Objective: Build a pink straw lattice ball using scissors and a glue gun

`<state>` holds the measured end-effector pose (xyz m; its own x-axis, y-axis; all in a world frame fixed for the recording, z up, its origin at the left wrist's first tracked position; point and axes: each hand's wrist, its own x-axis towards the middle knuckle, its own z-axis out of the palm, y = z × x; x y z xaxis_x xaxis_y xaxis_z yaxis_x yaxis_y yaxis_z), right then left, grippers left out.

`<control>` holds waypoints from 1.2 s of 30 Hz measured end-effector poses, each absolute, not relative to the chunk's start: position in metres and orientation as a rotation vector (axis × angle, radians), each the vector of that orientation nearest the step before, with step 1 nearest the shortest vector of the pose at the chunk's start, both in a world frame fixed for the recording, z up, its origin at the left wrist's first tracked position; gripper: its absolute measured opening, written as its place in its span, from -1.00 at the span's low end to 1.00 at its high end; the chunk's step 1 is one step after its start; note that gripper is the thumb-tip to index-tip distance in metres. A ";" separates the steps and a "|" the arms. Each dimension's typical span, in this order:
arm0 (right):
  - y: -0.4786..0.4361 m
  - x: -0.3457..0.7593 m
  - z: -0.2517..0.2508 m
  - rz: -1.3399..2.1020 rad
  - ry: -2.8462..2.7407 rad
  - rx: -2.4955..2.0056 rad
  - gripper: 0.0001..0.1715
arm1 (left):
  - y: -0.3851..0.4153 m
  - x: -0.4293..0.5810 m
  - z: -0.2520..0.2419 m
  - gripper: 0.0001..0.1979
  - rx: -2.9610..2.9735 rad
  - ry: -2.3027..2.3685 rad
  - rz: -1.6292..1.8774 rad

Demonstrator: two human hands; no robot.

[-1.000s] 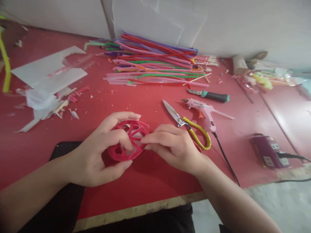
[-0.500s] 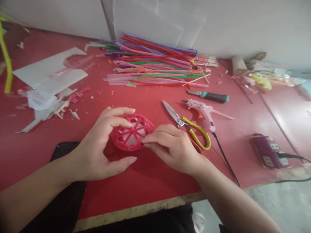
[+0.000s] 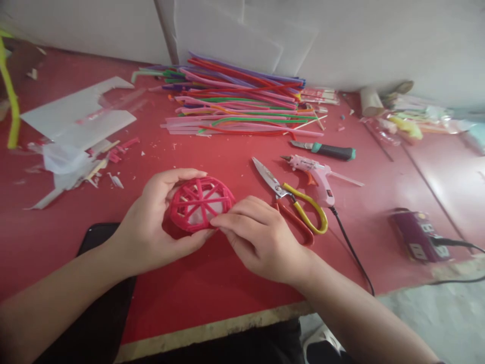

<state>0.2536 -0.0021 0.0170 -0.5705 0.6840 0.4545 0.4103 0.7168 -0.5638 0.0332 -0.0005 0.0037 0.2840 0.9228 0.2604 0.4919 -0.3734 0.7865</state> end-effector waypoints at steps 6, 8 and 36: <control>-0.003 0.253 0.016 0.505 -2.226 -0.819 -0.78 | 0.000 0.035 0.005 -0.20 2.004 1.259 0.986; -0.003 0.252 0.016 0.462 -2.202 -0.868 -0.85 | 0.000 0.035 0.005 -0.20 1.962 1.228 1.007; -0.003 0.251 0.021 0.429 -2.088 -1.031 -0.94 | 0.001 0.031 0.012 -0.35 1.978 1.158 1.010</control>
